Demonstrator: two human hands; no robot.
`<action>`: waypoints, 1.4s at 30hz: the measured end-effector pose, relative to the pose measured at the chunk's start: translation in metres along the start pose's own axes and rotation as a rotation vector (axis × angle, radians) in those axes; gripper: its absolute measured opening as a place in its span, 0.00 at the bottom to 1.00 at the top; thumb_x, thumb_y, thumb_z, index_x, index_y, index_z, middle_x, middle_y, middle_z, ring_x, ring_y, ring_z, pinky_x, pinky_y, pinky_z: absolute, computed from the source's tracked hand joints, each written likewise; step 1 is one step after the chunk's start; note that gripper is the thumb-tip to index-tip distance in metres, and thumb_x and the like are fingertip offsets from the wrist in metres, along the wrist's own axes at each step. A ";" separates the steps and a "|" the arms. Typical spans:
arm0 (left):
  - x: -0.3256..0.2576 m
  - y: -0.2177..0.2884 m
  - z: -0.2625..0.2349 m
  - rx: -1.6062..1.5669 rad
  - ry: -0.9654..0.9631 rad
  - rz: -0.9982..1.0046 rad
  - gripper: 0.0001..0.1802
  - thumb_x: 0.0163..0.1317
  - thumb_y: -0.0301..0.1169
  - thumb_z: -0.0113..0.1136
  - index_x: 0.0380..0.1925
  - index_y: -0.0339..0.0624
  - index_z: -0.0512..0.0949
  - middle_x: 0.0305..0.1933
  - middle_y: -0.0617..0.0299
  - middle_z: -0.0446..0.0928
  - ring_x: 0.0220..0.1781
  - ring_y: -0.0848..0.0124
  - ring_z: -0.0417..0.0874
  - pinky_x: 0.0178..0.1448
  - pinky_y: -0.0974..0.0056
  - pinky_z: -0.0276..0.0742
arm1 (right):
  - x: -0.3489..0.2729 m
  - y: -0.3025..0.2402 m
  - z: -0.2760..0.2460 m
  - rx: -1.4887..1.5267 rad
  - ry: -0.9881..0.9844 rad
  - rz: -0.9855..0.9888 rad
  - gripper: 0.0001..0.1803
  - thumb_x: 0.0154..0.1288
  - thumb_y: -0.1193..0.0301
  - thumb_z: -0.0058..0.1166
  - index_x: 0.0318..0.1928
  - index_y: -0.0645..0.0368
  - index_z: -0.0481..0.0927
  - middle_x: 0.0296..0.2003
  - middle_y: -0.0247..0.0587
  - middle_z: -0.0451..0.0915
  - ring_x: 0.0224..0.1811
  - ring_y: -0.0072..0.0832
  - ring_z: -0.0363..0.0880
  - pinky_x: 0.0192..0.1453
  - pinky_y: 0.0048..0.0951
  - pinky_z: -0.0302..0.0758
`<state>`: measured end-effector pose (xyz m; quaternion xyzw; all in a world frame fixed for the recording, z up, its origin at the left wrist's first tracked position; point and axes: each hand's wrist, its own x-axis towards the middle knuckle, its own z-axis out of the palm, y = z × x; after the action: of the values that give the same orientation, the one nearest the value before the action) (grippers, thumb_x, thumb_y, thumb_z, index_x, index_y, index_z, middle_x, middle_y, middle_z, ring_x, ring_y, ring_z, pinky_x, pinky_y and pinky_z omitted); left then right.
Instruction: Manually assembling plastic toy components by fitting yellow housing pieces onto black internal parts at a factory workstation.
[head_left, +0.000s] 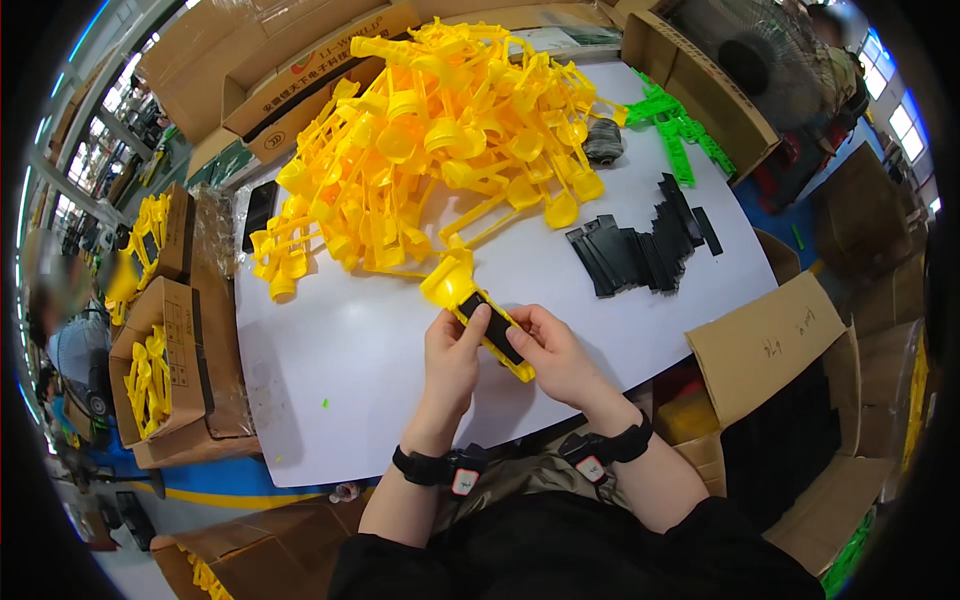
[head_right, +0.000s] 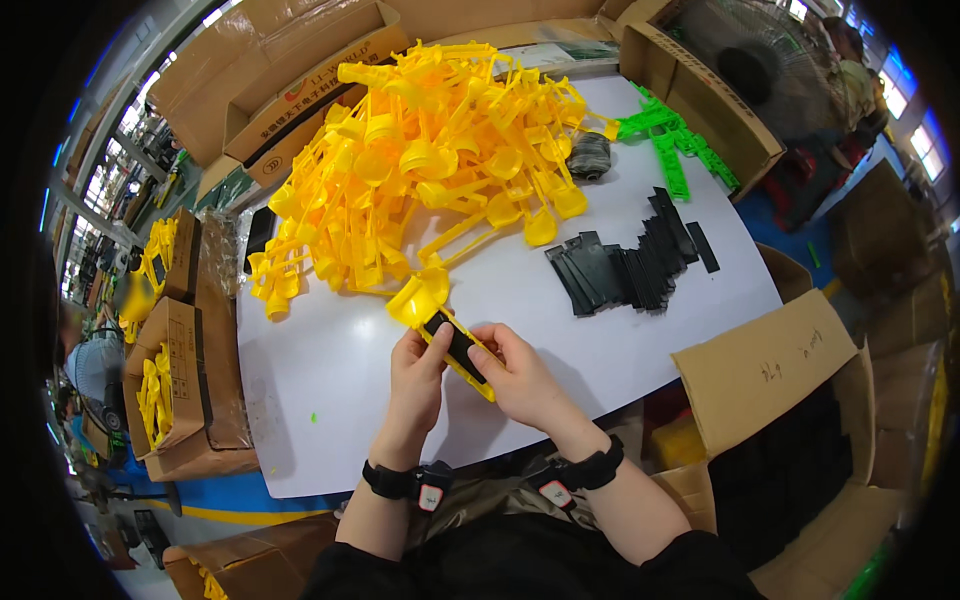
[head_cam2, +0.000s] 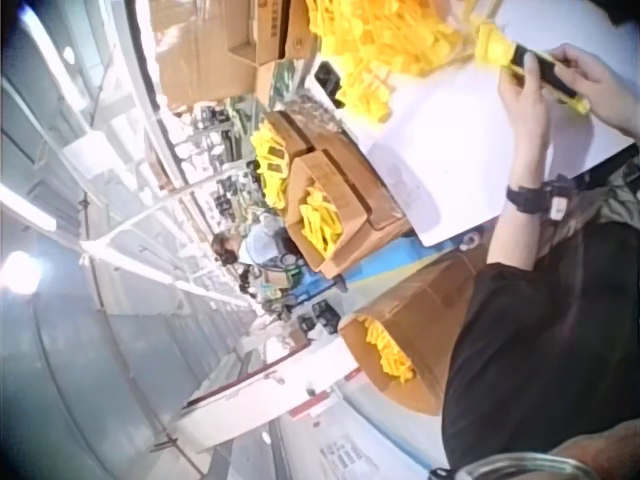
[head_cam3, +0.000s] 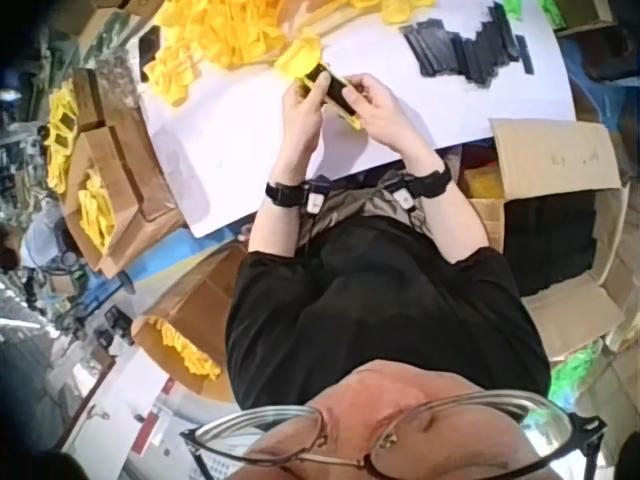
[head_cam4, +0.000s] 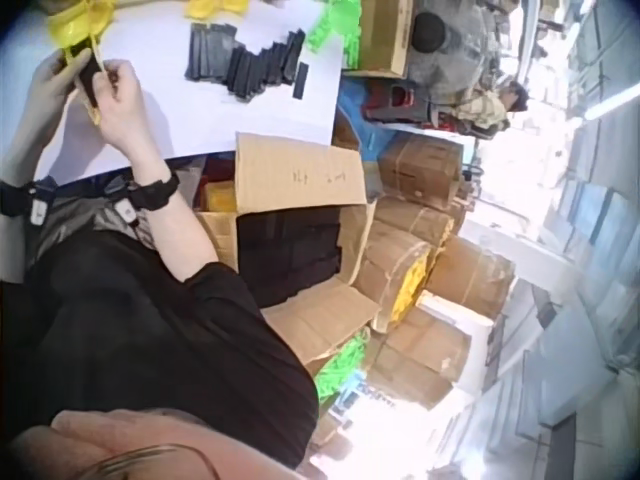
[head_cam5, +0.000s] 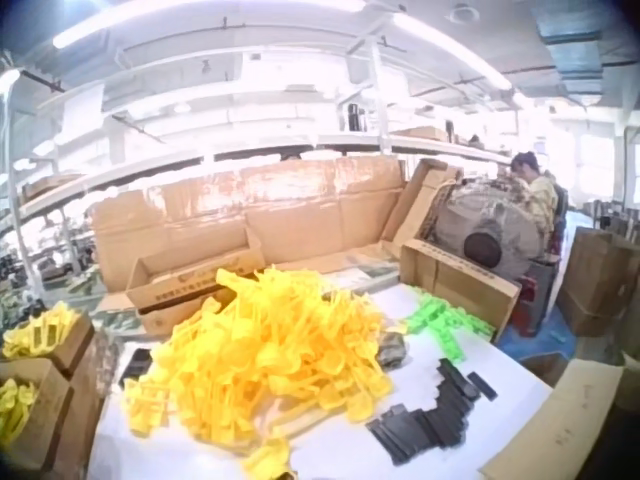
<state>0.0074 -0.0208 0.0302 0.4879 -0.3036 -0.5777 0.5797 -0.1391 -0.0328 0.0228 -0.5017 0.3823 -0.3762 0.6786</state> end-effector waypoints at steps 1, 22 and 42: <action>-0.001 -0.002 -0.001 0.034 -0.010 0.017 0.08 0.66 0.29 0.57 0.41 0.36 0.75 0.35 0.62 0.79 0.34 0.78 0.78 0.38 0.70 0.74 | -0.003 -0.004 0.007 0.016 0.030 0.068 0.12 0.73 0.72 0.45 0.53 0.64 0.66 0.42 0.40 0.75 0.36 0.22 0.78 0.41 0.24 0.76; 0.008 -0.004 -0.062 -0.265 -0.024 -0.106 0.11 0.72 0.38 0.49 0.35 0.41 0.72 0.28 0.63 0.76 0.24 0.75 0.77 0.25 0.70 0.73 | 0.013 0.009 0.088 -0.398 0.149 -0.015 0.14 0.73 0.66 0.49 0.48 0.63 0.65 0.20 0.34 0.76 0.16 0.17 0.71 0.18 0.19 0.66; 0.009 -0.005 -0.058 -0.485 0.118 -0.089 0.05 0.70 0.29 0.52 0.41 0.40 0.72 0.34 0.67 0.74 0.31 0.79 0.74 0.35 0.71 0.72 | 0.008 0.025 0.096 -0.537 0.231 -0.081 0.12 0.71 0.71 0.49 0.46 0.67 0.66 0.22 0.43 0.78 0.17 0.26 0.77 0.21 0.27 0.71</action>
<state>0.0604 -0.0167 0.0038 0.3804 -0.1001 -0.6293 0.6702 -0.0461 0.0031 0.0173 -0.6321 0.5227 -0.3428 0.4579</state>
